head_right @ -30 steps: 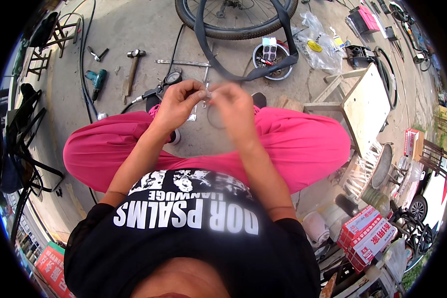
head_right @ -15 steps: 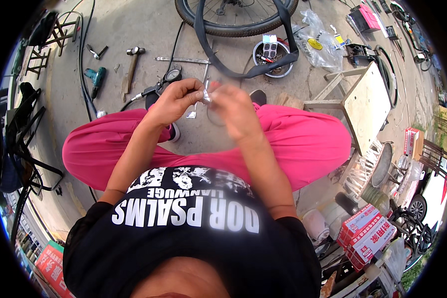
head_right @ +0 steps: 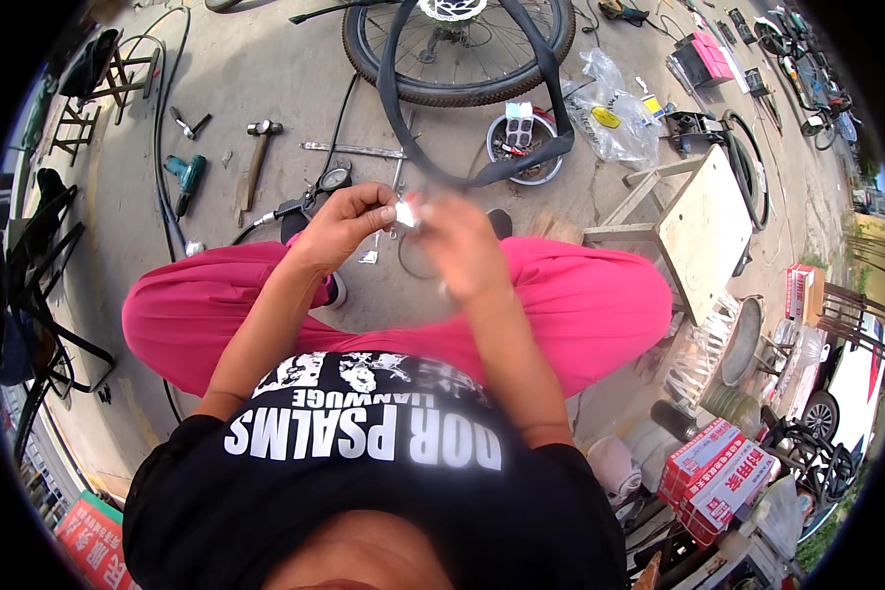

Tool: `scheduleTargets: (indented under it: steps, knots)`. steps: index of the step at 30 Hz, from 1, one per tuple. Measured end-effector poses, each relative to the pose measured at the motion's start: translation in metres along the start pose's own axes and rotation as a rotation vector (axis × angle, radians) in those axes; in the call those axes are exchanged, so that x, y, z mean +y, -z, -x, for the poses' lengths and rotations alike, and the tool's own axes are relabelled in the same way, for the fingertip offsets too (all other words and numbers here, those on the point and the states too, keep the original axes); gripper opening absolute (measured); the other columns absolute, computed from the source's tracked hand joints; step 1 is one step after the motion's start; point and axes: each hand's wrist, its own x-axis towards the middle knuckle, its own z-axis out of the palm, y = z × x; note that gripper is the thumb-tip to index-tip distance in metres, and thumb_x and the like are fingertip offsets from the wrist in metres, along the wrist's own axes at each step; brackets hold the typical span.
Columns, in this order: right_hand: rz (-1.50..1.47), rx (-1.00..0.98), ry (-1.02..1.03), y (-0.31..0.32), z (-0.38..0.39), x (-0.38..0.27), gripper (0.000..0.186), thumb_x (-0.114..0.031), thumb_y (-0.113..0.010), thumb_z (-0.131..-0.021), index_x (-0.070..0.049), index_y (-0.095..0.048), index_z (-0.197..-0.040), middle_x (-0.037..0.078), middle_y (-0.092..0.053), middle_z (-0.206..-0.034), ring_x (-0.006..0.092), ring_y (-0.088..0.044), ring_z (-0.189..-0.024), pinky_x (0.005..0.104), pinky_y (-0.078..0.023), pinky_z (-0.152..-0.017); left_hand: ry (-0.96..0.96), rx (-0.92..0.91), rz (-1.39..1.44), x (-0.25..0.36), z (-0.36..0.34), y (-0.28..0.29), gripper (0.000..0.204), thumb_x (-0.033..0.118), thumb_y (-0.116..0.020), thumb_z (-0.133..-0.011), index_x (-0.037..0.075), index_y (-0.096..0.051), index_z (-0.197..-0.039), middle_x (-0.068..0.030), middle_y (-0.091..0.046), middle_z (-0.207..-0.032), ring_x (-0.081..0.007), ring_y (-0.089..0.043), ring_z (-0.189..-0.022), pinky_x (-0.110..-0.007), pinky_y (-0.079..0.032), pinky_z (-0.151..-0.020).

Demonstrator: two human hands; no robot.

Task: The person is repairing a bicycle inner tube. They apply a patch to the tube, use a hammer to secure it, and then insert the repaired inner tube back into the bicycle tire.

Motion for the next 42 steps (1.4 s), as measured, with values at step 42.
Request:
scheduleTargets:
  steps: [42]
  knots:
    - [1.216, 0.025, 0.723, -0.058, 0.018, -0.020, 0.019, 0.000, -0.066, -0.085, 0.001, -0.066, -0.104, 0.007, -0.064, -0.104, 0.0134, -0.058, -0.094, 0.0260, -0.046, -0.084, -0.278, 0.189, -0.079, 0.028, 0.005, 0.007, 0.010, 0.010, -0.061, -0.091, 0.001, -0.059, -0.089, -0.0015, -0.053, -0.094, -0.0092, -0.051, -0.090, -0.024, -0.042, -0.080]
